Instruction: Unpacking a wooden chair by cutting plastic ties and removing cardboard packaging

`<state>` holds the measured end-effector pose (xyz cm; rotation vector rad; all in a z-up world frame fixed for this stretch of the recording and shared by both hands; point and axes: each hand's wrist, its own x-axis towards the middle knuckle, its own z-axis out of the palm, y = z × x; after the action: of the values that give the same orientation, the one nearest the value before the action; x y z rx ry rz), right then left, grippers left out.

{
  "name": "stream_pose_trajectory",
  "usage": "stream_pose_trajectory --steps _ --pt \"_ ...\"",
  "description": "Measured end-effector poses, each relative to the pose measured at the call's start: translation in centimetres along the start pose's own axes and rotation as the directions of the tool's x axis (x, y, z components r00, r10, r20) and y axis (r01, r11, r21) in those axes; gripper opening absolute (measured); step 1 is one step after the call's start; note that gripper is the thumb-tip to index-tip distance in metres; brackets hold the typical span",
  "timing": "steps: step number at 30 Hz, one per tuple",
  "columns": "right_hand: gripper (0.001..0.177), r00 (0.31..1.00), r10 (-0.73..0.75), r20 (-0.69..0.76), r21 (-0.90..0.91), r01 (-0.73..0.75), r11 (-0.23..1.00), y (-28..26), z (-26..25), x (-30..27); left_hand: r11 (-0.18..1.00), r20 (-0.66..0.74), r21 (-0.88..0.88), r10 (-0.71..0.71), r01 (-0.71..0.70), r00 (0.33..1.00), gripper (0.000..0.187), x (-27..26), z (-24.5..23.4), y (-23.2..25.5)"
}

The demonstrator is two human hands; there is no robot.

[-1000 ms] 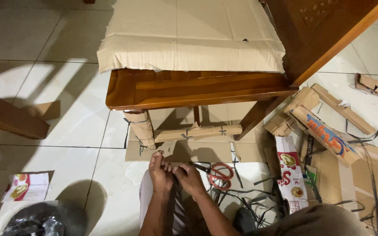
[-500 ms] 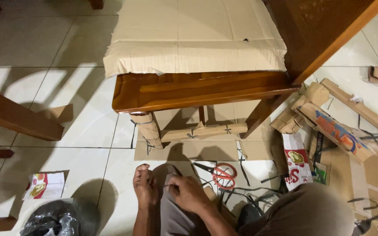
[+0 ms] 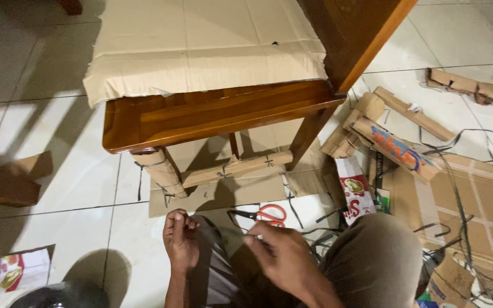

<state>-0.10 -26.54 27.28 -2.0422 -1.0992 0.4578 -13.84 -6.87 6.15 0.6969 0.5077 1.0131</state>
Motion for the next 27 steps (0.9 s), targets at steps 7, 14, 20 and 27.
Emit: stream_pose_trajectory --steps 7,14,20,27 --pt "0.034 0.841 0.509 -0.184 -0.676 -0.484 0.556 -1.0 -12.1 1.6 0.969 -0.084 0.229 -0.080 0.097 0.993 0.017 -0.1 4.3 -1.9" --pt "0.050 0.961 0.045 -0.273 -0.470 -0.174 0.865 8.2 -17.5 12.2 0.746 -0.210 0.648 0.366 -0.151 0.907 0.070 4.3 5.2 -1.8" --pt "0.071 0.972 0.095 -0.216 -0.153 -0.130 0.980 15.4 -15.8 18.2 0.795 -0.270 0.598 0.321 -0.103 0.908 0.088 6.2 9.4 -0.2" --pt "0.060 0.942 0.279 -0.186 0.090 -0.266 0.960 15.5 -13.1 20.5 0.787 -0.295 0.612 0.320 -0.079 0.900 0.087 6.8 11.4 0.7"
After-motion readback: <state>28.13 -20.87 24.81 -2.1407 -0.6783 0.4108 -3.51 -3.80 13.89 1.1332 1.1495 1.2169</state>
